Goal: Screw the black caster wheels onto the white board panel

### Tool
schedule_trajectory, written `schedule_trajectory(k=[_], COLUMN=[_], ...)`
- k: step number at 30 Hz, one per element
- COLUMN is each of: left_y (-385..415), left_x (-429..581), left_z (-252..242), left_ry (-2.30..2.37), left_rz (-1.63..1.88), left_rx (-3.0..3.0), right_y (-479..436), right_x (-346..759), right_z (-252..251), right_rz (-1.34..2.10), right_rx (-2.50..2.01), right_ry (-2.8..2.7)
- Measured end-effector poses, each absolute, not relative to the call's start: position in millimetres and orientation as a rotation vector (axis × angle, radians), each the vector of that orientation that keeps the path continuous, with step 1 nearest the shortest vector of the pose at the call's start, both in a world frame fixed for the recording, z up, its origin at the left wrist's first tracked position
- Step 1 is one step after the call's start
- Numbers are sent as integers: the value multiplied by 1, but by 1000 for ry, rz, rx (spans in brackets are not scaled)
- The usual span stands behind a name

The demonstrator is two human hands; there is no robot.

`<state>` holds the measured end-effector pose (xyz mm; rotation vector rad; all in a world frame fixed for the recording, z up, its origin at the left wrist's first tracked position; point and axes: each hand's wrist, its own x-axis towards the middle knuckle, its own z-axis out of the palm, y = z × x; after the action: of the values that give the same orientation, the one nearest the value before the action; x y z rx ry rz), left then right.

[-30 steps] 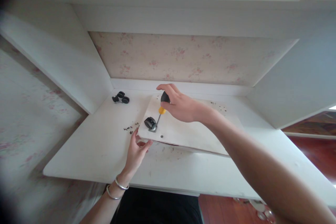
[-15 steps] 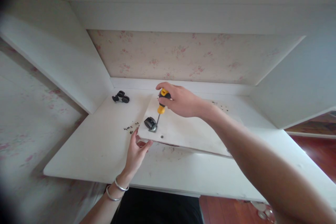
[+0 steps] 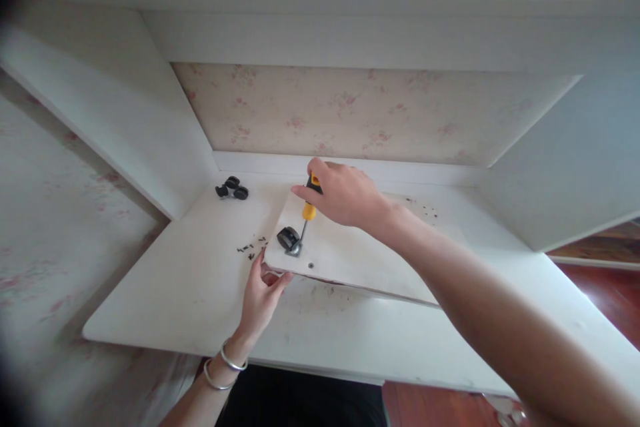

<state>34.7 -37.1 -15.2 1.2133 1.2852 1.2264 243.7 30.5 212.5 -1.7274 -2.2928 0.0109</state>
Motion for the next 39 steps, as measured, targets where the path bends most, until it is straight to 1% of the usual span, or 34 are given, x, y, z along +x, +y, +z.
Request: schedule_trajectory(k=[2, 6, 11, 13, 16, 17, 20, 22, 24, 26, 28, 30, 33, 35, 39], left_y=[-37, -38, -38, -39, -39, -39, -39, -39, -39, -39, -39, -39, -39, -39, -38], left_x=[35, 35, 35, 35, 35, 36, 36, 36, 36, 36, 36, 36, 36, 36, 37], left_z=[-15, -14, -13, -11, -8, -8, -7, -8, -9, -10, -11, -12, -13, -13, -11], left_ry=[1284, 1272, 1276, 1283, 1258, 1254, 1264, 1282, 1282, 1272, 1271, 1267, 1263, 1273, 1267], left_rz=[1241, 1246, 1208, 1210, 1203, 1202, 1192, 1186, 1183, 1188, 1196, 1200, 1203, 1207, 1202], left_rx=[1207, 1206, 1190, 1186, 1189, 1188, 1181, 1188, 1203, 1210, 1211, 1219, 1224, 1219, 1218], right_y=[31, 35, 38, 38, 37, 37, 38, 39, 40, 39, 37, 35, 34, 34, 33], right_x=[244, 248, 247, 248, 250, 250, 248, 248, 252, 256, 258, 256, 252, 252, 257], right_z=[212, 214, 217, 215, 215, 215, 217, 218, 219, 219, 220, 222, 223, 225, 228], right_rz=[68, 276, 20, 117, 356, 371, 179, 78, 178, 398, 538, 463, 232, 212, 488], right_rx=[-1669, -1399, -1670, -1628, -1396, -1378, -1539, -1568, -1451, -1319, -1323, -1422, -1565, -1613, -1416], right_ry=[-2295, -2396, -2364, -2353, -2426, -2446, -2449, -2430, -2446, -2489, -2514, -2511, -2495, -2491, -2503])
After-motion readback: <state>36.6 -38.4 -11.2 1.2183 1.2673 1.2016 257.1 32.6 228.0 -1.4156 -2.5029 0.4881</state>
